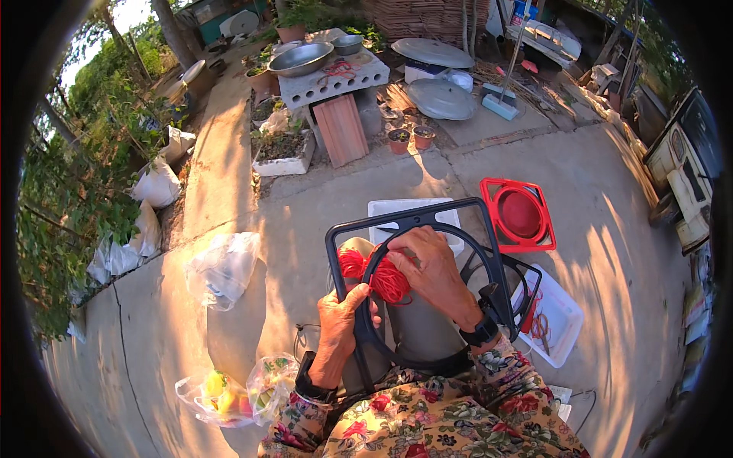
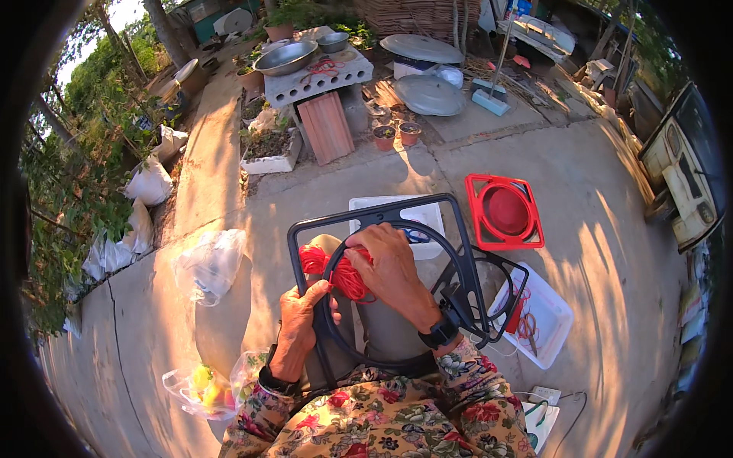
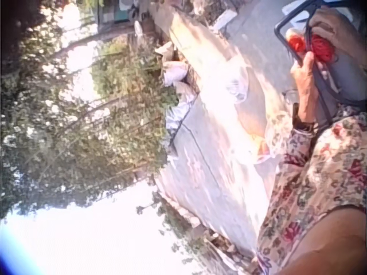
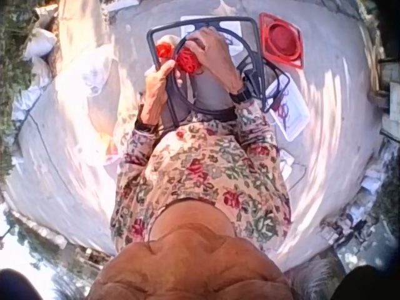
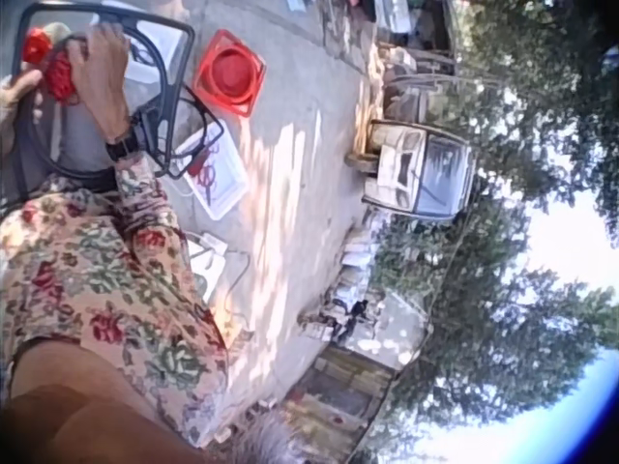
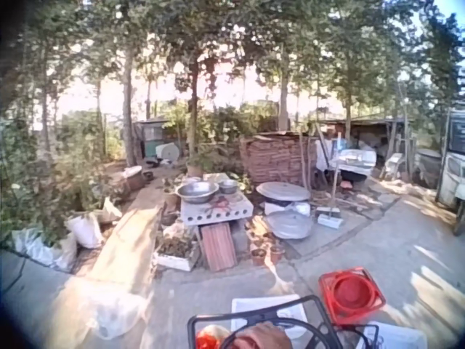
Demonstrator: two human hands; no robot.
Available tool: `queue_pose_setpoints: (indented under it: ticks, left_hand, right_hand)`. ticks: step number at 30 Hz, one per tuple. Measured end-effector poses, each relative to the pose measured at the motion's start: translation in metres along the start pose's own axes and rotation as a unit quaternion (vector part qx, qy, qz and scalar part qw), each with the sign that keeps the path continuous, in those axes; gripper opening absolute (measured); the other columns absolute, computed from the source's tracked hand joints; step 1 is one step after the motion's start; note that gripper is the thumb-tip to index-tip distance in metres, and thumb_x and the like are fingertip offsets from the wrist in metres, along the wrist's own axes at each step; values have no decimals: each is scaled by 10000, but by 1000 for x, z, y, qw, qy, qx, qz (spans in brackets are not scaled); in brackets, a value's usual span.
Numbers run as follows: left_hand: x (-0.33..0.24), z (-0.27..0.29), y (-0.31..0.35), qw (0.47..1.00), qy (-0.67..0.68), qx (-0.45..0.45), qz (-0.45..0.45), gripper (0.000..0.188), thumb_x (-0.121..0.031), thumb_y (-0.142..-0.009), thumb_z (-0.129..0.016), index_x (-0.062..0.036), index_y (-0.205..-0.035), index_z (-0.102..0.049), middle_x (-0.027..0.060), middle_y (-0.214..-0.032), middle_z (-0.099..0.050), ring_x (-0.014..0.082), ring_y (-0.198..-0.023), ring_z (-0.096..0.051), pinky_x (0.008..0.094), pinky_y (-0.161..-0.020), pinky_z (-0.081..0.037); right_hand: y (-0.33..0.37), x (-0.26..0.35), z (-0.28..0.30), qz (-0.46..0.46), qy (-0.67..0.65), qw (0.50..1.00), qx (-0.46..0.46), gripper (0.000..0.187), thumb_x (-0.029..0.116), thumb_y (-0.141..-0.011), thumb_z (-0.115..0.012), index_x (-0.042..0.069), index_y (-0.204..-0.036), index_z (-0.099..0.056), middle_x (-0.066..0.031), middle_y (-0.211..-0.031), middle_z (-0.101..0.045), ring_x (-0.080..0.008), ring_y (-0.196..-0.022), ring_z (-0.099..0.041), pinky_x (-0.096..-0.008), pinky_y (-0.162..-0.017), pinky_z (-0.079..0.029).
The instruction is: Winding red rope around a black plastic frame.
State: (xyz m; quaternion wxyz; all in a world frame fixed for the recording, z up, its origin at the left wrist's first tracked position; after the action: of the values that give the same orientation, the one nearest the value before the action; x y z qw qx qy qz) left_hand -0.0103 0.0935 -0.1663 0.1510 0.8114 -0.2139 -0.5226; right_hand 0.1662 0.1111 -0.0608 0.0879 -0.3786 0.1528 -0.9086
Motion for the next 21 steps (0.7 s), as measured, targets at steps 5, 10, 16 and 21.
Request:
queue_pose_setpoints:
  ticks: [5, 10, 16, 21]
  left_hand:
    - [0, -4, -2, 999, -12, 27, -17, 207, -176, -882, -720, -15, -930, -599, 121, -683, -643, 226, -523, -631, 353, -475, -556]
    - [3, 5, 1, 1000, -13, -2, -19, 197, -181, -893, -706, -15, -899, -600, 127, -685, -645, 234, -524, -634, 362, -477, -557]
    - [-6, 4, 9, 999, -16, 9, -46, 198, -173, -887, -711, -1, -910, -616, 120, -686, -646, 224, -521, -631, 349, -474, -555]
    - [-11, -4, 13, 997, -13, 39, -65, 235, -201, -871, -740, 3, -898, -626, 116, -682, -647, 216, -520, -633, 337, -468, -553]
  right_hand:
    - [-25, 43, -46, 164, 120, 978, 47, 257, 301, -766, -693, 65, -864, -674, -95, -936, -626, -254, -984, -532, -414, -854, -357]
    - [-29, 34, -85, 128, 125, 979, 100, 265, 326, -762, -683, 68, -803, -642, -117, -862, -643, -289, -930, -566, -434, -861, -368]
    - [-20, 44, -56, 123, -19, 992, 2, 251, 244, -744, -720, 37, -876, -670, -125, -818, -667, -308, -817, -621, -426, -858, -407]
    - [-17, 42, -41, 57, -11, 998, -19, 370, 256, -752, -744, -2, -1008, -670, -144, -900, -674, -309, -909, -619, -415, -906, -416]
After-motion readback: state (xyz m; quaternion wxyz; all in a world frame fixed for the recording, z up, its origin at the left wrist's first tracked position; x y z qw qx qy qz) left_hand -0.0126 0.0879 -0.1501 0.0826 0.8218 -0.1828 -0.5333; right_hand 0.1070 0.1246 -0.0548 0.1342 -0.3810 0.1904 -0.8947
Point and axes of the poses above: each hand's wrist, its own y-axis away from the middle knuckle, its own z-axis out of the back of the hand, x = y × z, the point moved 9 cm from there along -y, towards the middle knuckle
